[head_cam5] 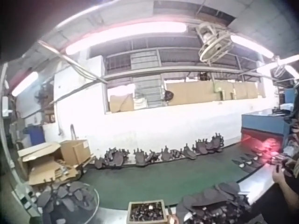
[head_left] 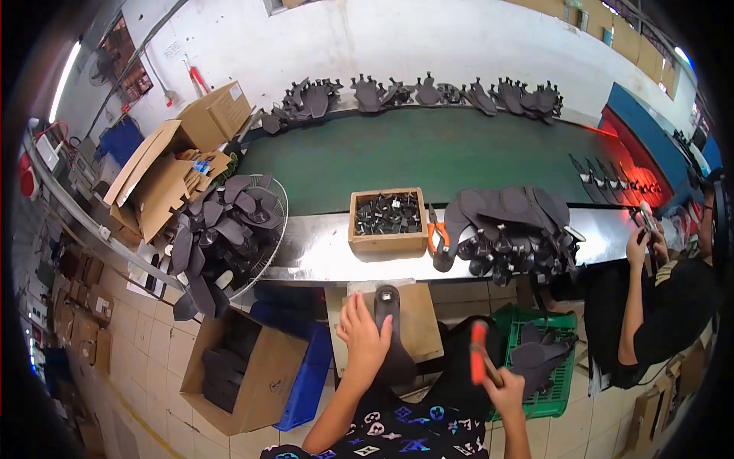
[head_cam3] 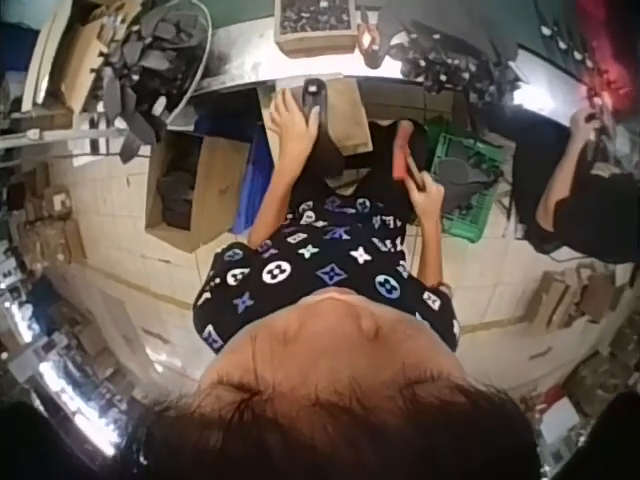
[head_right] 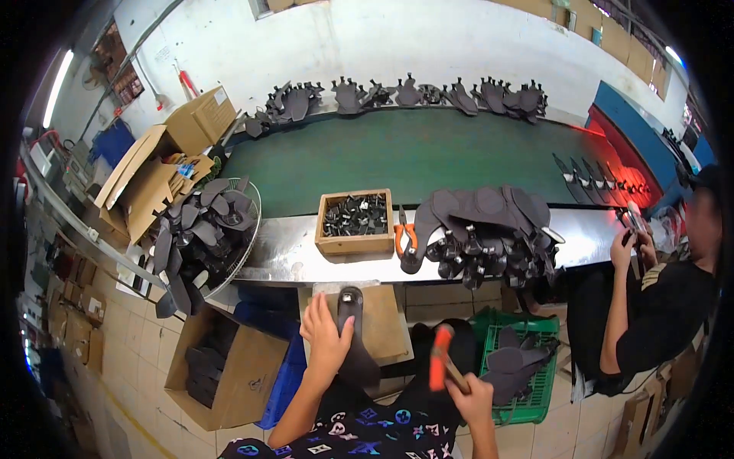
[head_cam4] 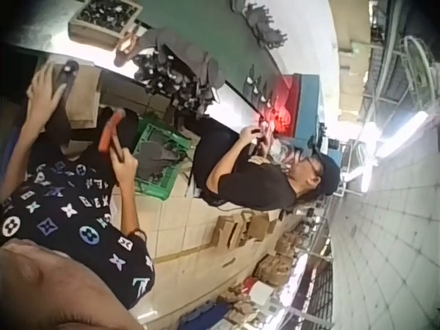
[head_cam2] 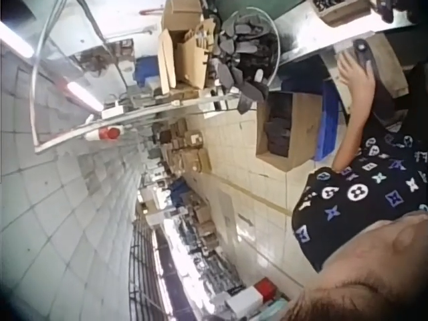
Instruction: Manually assemble shoe outsoles and heel components using a hammer and small nails or tacks on a factory production line.
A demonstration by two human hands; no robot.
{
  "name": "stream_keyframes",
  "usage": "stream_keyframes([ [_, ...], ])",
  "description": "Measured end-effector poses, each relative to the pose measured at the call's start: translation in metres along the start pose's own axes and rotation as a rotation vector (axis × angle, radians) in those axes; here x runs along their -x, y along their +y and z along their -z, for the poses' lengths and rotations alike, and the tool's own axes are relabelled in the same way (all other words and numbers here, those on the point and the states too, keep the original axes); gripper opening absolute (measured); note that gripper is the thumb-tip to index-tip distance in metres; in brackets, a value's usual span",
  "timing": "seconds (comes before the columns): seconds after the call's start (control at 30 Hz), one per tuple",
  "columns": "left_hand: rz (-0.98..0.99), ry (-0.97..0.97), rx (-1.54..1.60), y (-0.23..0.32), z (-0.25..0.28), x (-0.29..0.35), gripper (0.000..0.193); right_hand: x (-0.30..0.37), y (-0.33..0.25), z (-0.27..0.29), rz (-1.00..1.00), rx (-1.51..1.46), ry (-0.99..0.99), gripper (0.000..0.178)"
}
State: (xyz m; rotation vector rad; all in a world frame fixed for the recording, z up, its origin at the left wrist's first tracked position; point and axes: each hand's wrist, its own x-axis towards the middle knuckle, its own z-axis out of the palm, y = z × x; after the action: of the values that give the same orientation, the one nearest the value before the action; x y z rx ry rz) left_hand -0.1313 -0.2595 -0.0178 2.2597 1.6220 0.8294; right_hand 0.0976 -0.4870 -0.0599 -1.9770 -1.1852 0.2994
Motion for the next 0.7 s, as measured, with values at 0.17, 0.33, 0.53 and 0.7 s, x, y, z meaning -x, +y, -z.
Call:
stream_keyframes([
  [0.17, -0.239, 0.092, 0.109, 0.027, -0.002, -0.074, 0.058, 0.05, -0.006, 0.019, -0.175, -0.134, 0.115, 0.037],
  [0.33, -0.492, -0.256, -0.034, -0.001, -0.012, -0.193, 0.024, 0.047, -0.013, -0.018, -0.313, -0.48, 0.138, 0.02],
  [0.53, -0.598, -0.139, -0.008, -0.006, -0.028, -0.22, 0.009, 0.031, -0.008, -0.023, -0.179, -0.467, 0.125, 0.019],
  [0.7, -0.666, -0.32, -0.3, -0.023, -0.065, -0.258, 0.009, 0.016, -0.037, -0.004, 0.045, -0.593, 0.036, 0.018],
])
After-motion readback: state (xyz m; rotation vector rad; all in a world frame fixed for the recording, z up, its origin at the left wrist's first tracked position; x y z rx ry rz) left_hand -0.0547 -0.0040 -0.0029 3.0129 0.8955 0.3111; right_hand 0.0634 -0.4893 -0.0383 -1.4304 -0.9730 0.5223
